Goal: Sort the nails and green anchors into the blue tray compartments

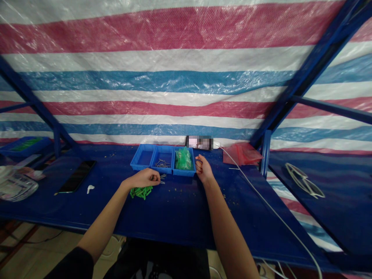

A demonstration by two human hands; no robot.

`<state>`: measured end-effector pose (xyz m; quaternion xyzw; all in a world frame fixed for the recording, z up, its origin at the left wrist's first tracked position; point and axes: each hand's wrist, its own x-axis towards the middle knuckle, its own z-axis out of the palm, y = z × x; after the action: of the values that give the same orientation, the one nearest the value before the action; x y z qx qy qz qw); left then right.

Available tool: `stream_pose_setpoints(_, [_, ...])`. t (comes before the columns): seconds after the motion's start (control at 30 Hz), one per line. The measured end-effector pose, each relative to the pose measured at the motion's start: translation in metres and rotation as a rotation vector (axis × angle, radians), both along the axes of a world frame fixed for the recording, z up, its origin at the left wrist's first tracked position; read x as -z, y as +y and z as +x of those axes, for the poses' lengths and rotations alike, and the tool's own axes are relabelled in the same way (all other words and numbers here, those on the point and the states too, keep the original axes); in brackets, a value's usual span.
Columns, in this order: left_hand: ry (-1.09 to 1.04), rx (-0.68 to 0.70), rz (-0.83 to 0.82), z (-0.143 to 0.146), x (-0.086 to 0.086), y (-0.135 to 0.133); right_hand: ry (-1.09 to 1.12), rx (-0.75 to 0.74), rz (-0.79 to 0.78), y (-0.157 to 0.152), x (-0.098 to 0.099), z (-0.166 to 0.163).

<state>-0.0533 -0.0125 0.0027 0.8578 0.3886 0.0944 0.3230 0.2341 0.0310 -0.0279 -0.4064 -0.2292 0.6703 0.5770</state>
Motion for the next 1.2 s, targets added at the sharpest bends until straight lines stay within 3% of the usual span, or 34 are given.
stream_pose_setpoints(0.17, [-0.26, -0.052, 0.044, 0.009, -0.009, -0.005, -0.001, 0.005, 0.013, 0.001, 0.002, 0.001])
stream_pose_setpoints(0.37, [-0.565, -0.277, 0.258, 0.015, -0.015, -0.003, -0.003, 0.003, 0.003, 0.001, 0.001, 0.001])
stream_pose_setpoints(0.57, [-0.724, -0.435, 0.387, 0.014, -0.012, 0.0, -0.001, 0.007, 0.006, 0.0, 0.001, 0.0])
stream_pose_setpoints(0.77, [-0.659, -0.442, 0.444, 0.015, -0.009, 0.002, -0.004, 0.006, -0.004, 0.0, -0.001, -0.001])
stream_pose_setpoints(1.0, [-0.2, -0.46, 0.616, 0.016, 0.004, 0.003, -0.004, -0.003, -0.011, 0.0, -0.002, -0.001])
stream_pose_setpoints(1.2, [-0.23, -0.396, 0.538, 0.004, -0.007, 0.005, -0.033, -0.012, 0.033, 0.0, 0.001, 0.0])
